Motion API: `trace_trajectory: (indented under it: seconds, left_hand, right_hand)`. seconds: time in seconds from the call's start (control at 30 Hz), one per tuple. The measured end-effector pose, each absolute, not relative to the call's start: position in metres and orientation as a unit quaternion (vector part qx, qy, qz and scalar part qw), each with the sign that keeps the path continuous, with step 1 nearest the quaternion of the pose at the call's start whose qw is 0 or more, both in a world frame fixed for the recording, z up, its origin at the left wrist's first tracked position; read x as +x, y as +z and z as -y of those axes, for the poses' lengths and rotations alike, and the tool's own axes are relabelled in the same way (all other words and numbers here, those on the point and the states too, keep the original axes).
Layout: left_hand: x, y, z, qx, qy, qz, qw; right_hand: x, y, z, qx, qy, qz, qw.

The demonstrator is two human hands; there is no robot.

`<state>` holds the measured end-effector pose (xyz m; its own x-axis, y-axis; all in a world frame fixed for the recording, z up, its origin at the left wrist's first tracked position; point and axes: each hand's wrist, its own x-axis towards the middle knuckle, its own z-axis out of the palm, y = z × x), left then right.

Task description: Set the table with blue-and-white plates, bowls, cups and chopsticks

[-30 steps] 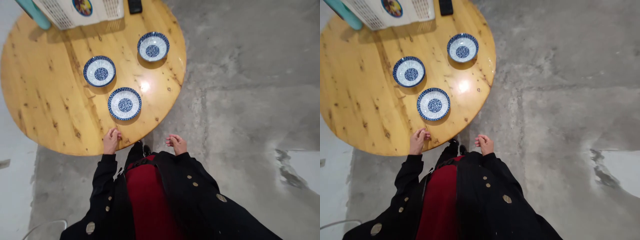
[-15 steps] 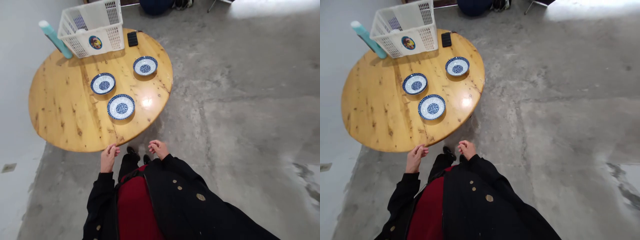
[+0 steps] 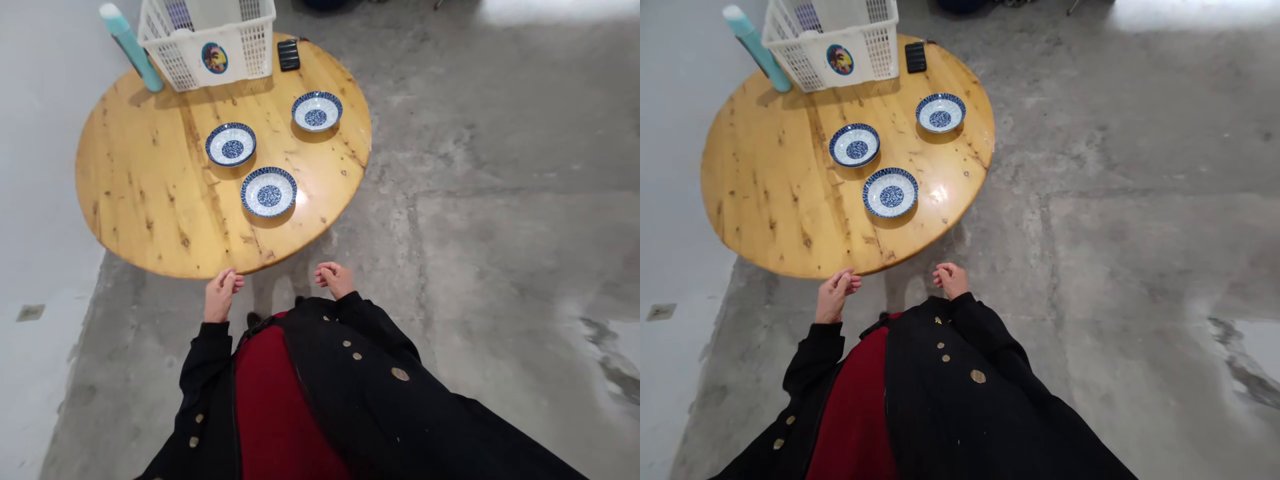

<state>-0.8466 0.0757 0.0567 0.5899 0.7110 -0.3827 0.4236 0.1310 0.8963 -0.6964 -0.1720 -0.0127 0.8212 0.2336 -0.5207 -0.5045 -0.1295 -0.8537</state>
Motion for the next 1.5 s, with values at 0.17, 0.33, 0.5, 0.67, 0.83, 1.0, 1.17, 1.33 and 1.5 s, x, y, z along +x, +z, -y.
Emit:
trace_trajectory:
  seconds: [0.17, 0.33, 0.5, 0.67, 0.83, 1.0, 1.17, 1.33, 1.5]
  left_hand:
    - [-0.901, 0.052, -0.128, 0.637, 0.151, -0.490, 0.576]
    - [-0.933, 0.049, -0.165, 0.633, 0.144, -0.488, 0.584]
    - [-0.957, 0.045, -0.199, 0.636, 0.133, -0.484, 0.587]
    - [-0.962, 0.044, -0.225, 0.631, 0.113, -0.464, 0.612]
    - [-0.944, 0.043, -0.239, 0.629, 0.096, -0.431, 0.640]
    - [-0.922, 0.033, -0.254, 0.628, 0.065, -0.417, 0.654]
    - [-0.896, 0.034, -0.285, 0.642, 0.047, -0.412, 0.645]
    - [-0.834, 0.050, -0.332, 0.694, 0.032, -0.377, 0.612]
    - [-0.725, 0.049, -0.372, 0.762, 0.024, -0.313, 0.567]
  right_hand:
    - [-0.739, -0.008, 0.103, -0.710, 0.337, -0.019, 0.618]
    - [-0.775, -0.014, 0.049, -0.746, 0.353, 0.070, 0.560]
    - [-0.803, -0.015, 0.013, -0.764, 0.373, 0.087, 0.519]
    - [-0.822, -0.013, -0.009, -0.736, 0.389, 0.040, 0.552]
    - [-0.794, -0.001, -0.033, -0.703, 0.362, -0.010, 0.612]
    - [-0.704, 0.021, -0.072, -0.706, 0.260, 0.014, 0.659]
    - [-0.591, 0.032, -0.119, -0.766, 0.156, -0.013, 0.624]
    - [-0.499, 0.023, -0.154, -0.877, 0.082, 0.011, 0.473]
    - [-0.444, 0.008, -0.175, -0.951, 0.058, 0.038, 0.302]
